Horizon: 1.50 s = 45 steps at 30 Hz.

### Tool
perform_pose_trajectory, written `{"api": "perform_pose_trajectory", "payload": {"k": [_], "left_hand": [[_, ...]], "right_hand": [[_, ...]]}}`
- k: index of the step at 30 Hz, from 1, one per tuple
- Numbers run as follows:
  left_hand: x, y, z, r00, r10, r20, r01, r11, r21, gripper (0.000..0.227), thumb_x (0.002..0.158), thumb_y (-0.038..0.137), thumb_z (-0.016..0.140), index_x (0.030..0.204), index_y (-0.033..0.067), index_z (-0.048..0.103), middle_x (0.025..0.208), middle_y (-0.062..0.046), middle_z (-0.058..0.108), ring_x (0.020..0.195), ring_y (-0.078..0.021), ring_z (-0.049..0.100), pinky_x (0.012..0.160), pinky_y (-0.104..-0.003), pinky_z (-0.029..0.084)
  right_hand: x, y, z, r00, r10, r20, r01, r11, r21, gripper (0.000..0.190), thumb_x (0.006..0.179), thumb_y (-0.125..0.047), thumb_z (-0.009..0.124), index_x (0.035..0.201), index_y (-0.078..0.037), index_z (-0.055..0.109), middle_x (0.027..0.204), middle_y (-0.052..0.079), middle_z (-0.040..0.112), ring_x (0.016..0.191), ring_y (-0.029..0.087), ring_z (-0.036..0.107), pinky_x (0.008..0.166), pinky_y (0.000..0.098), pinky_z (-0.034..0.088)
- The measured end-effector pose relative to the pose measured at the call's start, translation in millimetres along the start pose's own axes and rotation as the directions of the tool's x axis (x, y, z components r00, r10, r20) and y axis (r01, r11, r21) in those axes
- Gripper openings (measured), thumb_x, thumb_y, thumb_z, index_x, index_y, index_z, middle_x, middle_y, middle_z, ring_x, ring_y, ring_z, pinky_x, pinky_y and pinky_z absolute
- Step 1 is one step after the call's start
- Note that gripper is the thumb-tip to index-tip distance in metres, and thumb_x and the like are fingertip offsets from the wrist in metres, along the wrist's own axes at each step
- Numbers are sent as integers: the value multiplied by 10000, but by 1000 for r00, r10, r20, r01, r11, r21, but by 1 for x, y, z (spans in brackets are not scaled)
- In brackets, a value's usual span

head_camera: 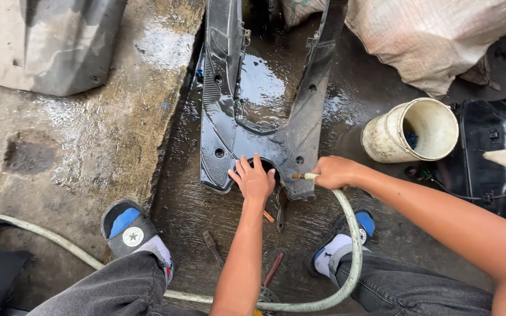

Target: Cleaning motorcycle fuel tank and plastic body panels using a cloth and water

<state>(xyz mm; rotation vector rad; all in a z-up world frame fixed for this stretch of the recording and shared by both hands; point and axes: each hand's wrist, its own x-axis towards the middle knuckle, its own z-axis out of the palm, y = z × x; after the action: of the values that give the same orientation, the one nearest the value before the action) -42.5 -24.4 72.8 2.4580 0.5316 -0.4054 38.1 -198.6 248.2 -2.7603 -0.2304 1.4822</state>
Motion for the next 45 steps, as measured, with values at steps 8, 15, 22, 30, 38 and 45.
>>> {"api": "perform_pose_trajectory", "payload": {"k": [8, 15, 22, 30, 38, 45], "left_hand": [[-36, 35, -39, 994, -3, 111, -7, 996, 93, 1048, 907, 488, 722, 1653, 111, 90, 1683, -290, -60, 1537, -516, -84, 1177, -733, 21], [-28, 36, -32, 988, -69, 137, 52, 991, 120, 1080, 884, 485, 763, 1659, 156, 86, 1688, -271, -65, 1540, -507, -112, 1164, -734, -9], [-28, 37, -34, 987, -76, 141, 64, 994, 90, 1051, 873, 470, 774, 1652, 177, 133, 1690, -250, -33, 1540, -502, -105, 1158, -745, -12], [-34, 40, -46, 984, -88, 153, 82, 996, 44, 1003, 868, 446, 794, 1629, 196, 191, 1688, -230, 10, 1544, -490, -89, 1163, -728, 17], [-34, 39, -47, 983, -89, 160, 83, 996, 39, 996, 862, 461, 790, 1620, 203, 198, 1684, -220, 24, 1544, -491, -74, 1175, -714, 55], [-36, 43, -56, 976, -98, 197, 87, 994, 63, 992, 877, 487, 769, 1627, 221, 177, 1683, -201, 26, 1545, -478, -66, 1176, -703, 51]], "right_hand": [[-15, 20, 15, 996, 45, 75, -49, 997, 57, 305, 812, -300, 673, 956, -88, 837, 752, 247, 718, 573, 308, 710, 367, 328, 609], [16, 62, 29, 988, 156, -8, -155, 987, 45, 331, 829, -242, 622, 1018, -43, 807, 743, 245, 730, 490, 309, 692, 322, 343, 603], [43, 66, 0, 979, 128, -157, -113, 988, 102, 423, 880, -273, 575, 1099, 36, 763, 766, 273, 723, 465, 322, 684, 405, 447, 621], [44, 32, 13, 996, 37, -80, -27, 992, 125, 340, 826, -245, 641, 1026, -26, 809, 779, 277, 728, 515, 337, 696, 347, 338, 596], [54, 18, -20, 967, 1, -255, 29, 993, 115, 394, 948, -249, 561, 1206, -9, 736, 1060, 284, 733, 945, 391, 717, 900, 506, 581], [51, 8, -21, 984, 27, -177, -21, 999, 32, 387, 842, -354, 606, 1104, -143, 799, 1058, 216, 771, 1044, 370, 737, 977, 456, 574]]}}
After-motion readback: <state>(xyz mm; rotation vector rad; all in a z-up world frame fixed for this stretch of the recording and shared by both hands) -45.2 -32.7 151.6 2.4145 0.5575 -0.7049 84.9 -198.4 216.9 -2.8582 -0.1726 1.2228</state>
